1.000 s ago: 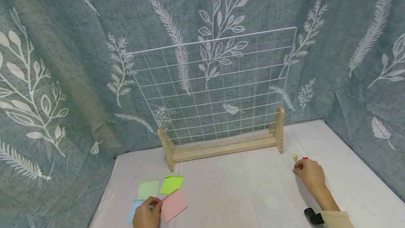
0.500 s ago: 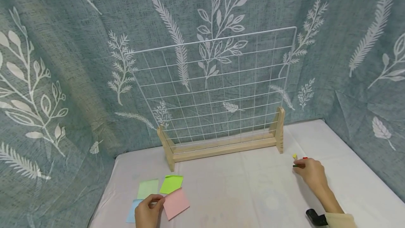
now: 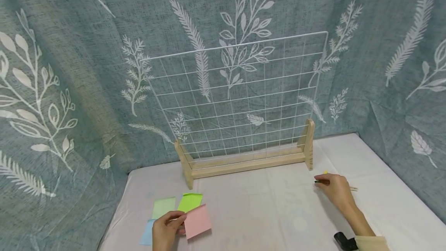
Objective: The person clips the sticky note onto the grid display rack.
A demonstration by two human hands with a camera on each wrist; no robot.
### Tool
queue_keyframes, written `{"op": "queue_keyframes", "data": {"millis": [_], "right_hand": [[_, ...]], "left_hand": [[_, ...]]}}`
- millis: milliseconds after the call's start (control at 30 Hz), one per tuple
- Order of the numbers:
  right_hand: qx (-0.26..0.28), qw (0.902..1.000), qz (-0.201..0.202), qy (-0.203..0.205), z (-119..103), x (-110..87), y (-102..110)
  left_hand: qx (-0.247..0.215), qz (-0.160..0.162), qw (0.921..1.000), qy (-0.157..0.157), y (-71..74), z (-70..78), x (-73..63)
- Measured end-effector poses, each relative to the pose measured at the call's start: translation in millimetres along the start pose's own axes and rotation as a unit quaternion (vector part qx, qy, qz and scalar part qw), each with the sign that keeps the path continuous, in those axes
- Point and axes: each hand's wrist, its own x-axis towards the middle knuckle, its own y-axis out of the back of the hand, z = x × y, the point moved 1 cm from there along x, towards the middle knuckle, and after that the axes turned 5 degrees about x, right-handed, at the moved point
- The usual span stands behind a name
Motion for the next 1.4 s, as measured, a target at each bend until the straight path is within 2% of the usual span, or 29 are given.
{"op": "queue_keyframes", "data": {"millis": [200, 333, 467, 767, 900, 1133, 1233, 1400], "right_hand": [[0.013, 0.9997, 0.006, 0.021, -8, 6.6, -3], [0.025, 0.9991, 0.001, 0.034, -15, 11.2, -4], [0.038, 0.9984, -0.004, 0.042, -19, 14.7, -8], [0.043, 0.9977, 0.000, 0.052, -27, 19.3, -17], [0.049, 0.9972, -0.006, 0.057, -29, 21.9, -22], [0.046, 0.9971, -0.007, 0.060, -33, 22.3, -25], [0.044, 0.9966, -0.003, 0.069, -35, 23.1, -26], [0.052, 0.9958, 0.005, 0.075, -38, 27.0, -27]], "left_hand": [[-0.016, -0.016, 0.9997, -0.003, -2.2, 5.0, 0.8], [-0.045, -0.029, 0.9985, -0.011, -4.7, 11.6, 1.5], [-0.074, -0.043, 0.9963, -0.004, -7.6, 17.2, 4.1], [-0.058, -0.039, 0.9975, -0.013, -9.3, 20.8, 20.0], [-0.037, -0.036, 0.9986, -0.014, -7.8, 22.5, 26.1], [-0.030, -0.043, 0.9985, -0.013, -10.0, 24.2, 27.1], [-0.024, -0.035, 0.9990, -0.014, -12.2, 25.1, 28.1], [-0.024, -0.035, 0.9987, -0.027, -13.6, 27.7, 31.3]]}}
